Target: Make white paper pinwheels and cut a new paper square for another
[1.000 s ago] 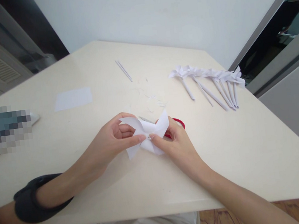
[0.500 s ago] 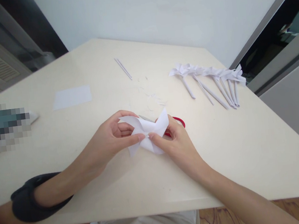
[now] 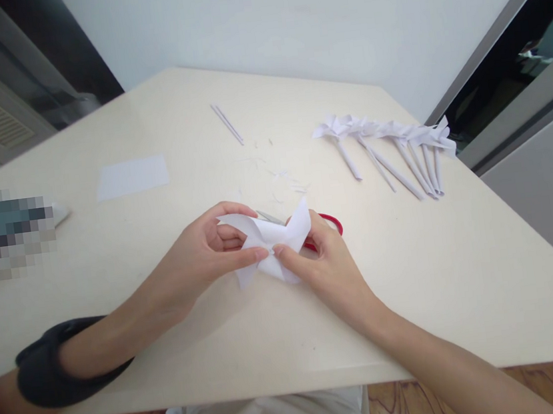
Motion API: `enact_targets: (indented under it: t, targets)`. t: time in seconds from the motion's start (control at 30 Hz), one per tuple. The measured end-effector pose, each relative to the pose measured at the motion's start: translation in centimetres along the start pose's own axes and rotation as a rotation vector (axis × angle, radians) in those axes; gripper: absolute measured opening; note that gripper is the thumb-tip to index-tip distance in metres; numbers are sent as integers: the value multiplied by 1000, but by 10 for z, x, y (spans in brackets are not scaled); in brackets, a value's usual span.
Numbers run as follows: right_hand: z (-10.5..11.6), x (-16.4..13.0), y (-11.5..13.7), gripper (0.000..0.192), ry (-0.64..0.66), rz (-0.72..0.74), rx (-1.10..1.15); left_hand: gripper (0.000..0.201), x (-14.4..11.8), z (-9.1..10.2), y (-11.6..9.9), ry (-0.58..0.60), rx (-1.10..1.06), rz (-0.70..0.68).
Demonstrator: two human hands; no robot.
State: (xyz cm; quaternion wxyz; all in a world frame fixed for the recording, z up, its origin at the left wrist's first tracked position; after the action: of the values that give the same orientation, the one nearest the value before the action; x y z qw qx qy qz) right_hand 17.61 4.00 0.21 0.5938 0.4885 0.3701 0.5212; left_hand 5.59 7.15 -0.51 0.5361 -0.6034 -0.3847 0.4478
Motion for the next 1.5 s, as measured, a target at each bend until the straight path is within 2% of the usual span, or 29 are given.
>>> enact_targets:
  t: [0.47,0.87,1.07,1.33,1.5]
  targets:
    - [2,0,-2,17,-19,14,-6,42,1,-2,0,16,-16,7]
    - [-7,-2,0,13,45,-18,94,29,0,-6,-3,50,-59,-22]
    - [-3,-1,-3,13,20,-14,36,30,-1,-8,-3,59,-71,3]
    - [-6,-1,-3,11,45,-37,115,27,-2,-10,-3,89,-82,20]
    - [-7,-2,-6,16,45,-72,77,24,-1,-10,-4,85,-45,49]
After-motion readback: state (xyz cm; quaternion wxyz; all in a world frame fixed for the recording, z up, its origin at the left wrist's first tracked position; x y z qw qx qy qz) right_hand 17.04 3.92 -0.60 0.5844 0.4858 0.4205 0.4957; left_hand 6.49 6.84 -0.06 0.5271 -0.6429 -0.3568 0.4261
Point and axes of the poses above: each hand's wrist, its own x-axis towards the middle knuckle, its own z-axis out of the back of the hand, y = z × x, the point moved 10 cm from there along x, towards the middle knuckle, and after that the axes turned 12 degrees about -y, right-handed, at the moved point
